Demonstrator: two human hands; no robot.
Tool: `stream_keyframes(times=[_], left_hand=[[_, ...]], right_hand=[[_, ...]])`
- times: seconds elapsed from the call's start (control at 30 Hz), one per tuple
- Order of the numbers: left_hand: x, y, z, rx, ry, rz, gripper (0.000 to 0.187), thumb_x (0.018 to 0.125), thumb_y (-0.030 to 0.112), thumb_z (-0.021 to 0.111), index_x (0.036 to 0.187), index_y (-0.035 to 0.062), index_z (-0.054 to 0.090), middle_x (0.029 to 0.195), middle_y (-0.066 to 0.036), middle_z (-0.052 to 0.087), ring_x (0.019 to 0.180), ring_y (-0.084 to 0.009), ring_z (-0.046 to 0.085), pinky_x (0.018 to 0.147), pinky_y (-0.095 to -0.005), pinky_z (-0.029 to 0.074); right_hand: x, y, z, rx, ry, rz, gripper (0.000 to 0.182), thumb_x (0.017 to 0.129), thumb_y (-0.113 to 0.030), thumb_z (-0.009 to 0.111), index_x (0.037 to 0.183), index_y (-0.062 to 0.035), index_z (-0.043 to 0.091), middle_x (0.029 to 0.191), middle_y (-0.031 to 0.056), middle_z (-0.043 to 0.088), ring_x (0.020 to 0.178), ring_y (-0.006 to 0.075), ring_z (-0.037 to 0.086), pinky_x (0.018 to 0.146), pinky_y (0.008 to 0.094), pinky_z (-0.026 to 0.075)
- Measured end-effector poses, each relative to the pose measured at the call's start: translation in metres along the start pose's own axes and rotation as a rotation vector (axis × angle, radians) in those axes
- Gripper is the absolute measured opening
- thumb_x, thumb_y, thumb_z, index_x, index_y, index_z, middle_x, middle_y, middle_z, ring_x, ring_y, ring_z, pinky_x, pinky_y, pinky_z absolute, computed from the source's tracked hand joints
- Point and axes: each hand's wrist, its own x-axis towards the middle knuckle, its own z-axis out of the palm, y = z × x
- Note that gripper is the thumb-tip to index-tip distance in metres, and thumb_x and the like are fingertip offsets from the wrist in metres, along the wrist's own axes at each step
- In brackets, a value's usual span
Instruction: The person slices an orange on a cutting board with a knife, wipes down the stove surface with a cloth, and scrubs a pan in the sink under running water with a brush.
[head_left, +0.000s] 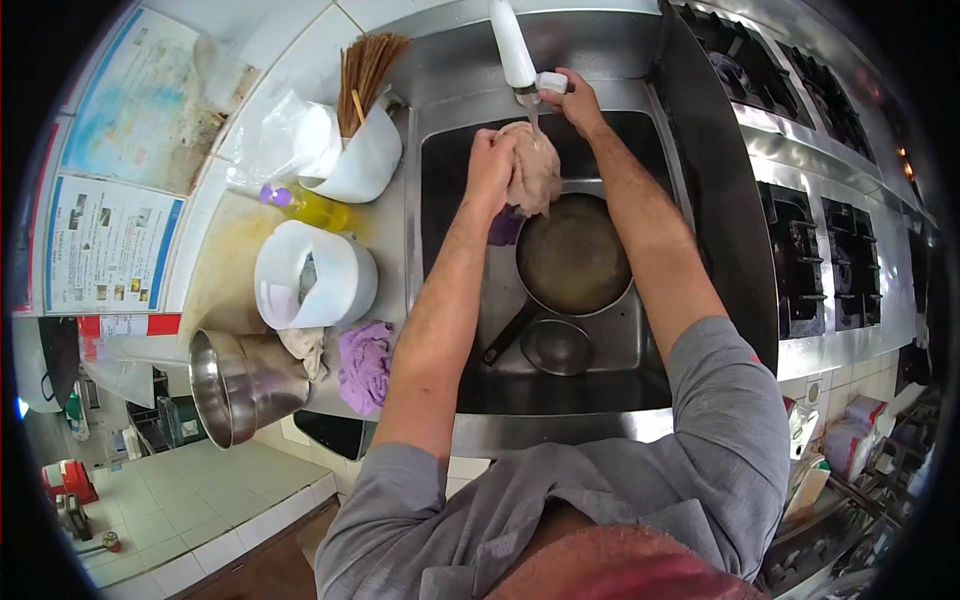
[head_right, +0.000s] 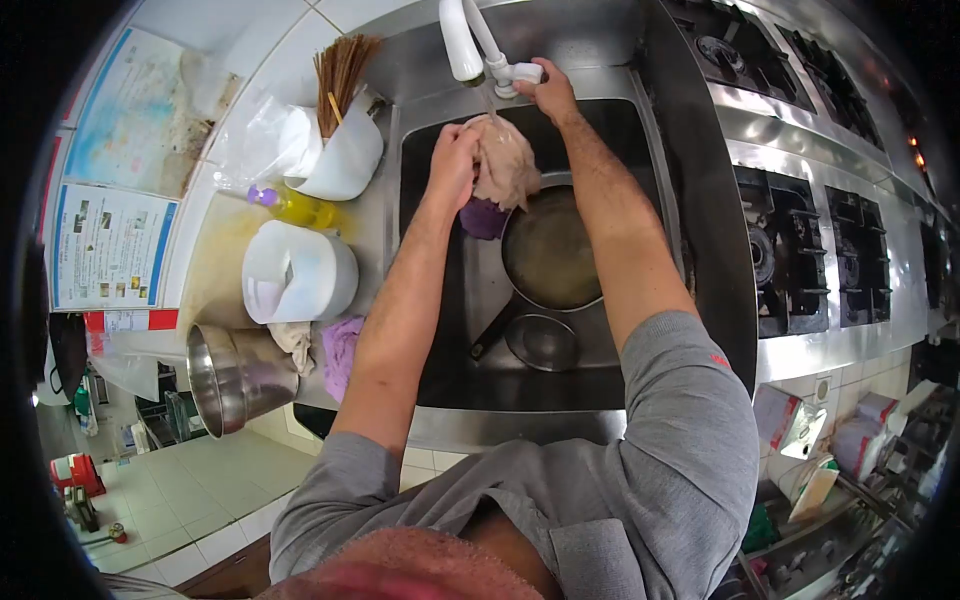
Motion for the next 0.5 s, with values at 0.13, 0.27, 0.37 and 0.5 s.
stream_keyframes(times=[0.13,0.27,0.37,0.5], left_hand=[[0.011,-0.027,0.018,0.114,-0.011,0.034,0.023,0.079,0.021,0.058,0.09,0.0037,0.048,0.081,-0.004,0.051,0.072,-0.0124,0.05,0.064,-0.0299,0.044],[0.01,-0.04,0.015,0.224,-0.008,0.028,0.021,0.078,0.02,0.06,0.088,0.0037,0.05,0.079,-0.002,0.05,0.072,-0.0104,0.048,0.065,-0.0276,0.043],[0.006,-0.05,0.004,-0.015,-0.235,-0.138,0.021,0.084,0.021,0.057,0.097,0.0053,0.053,0.086,-0.003,0.055,0.079,-0.0132,0.053,0.067,-0.0293,0.043],[0.035,-0.128,-0.066,0.433,0.167,0.11,0.034,0.083,0.029,0.056,0.104,0.0033,0.06,0.095,-0.012,0.063,0.093,-0.0213,0.058,0.082,-0.0311,0.043]], right_hand=[[-0.025,0.023,-0.003,0.079,0.091,0.111,0.062,0.071,-0.017,0.072,0.125,-0.0055,0.044,0.099,0.0077,0.059,0.087,0.0156,0.055,0.077,0.0269,0.044],[-0.093,0.017,0.003,0.388,0.067,0.347,0.052,0.084,-0.041,0.056,0.123,-0.009,0.046,0.103,0.0062,0.059,0.092,0.0181,0.055,0.082,0.0324,0.043],[-0.149,0.009,0.0,0.828,-0.253,0.69,0.052,0.087,-0.052,0.042,0.117,-0.0111,0.05,0.107,0.0069,0.057,0.095,0.0203,0.054,0.082,0.0368,0.044],[-0.169,0.055,0.008,1.063,-0.282,0.605,0.033,0.089,-0.037,0.045,0.103,-0.0093,0.055,0.094,0.0054,0.06,0.083,0.0201,0.059,0.073,0.0347,0.05]])
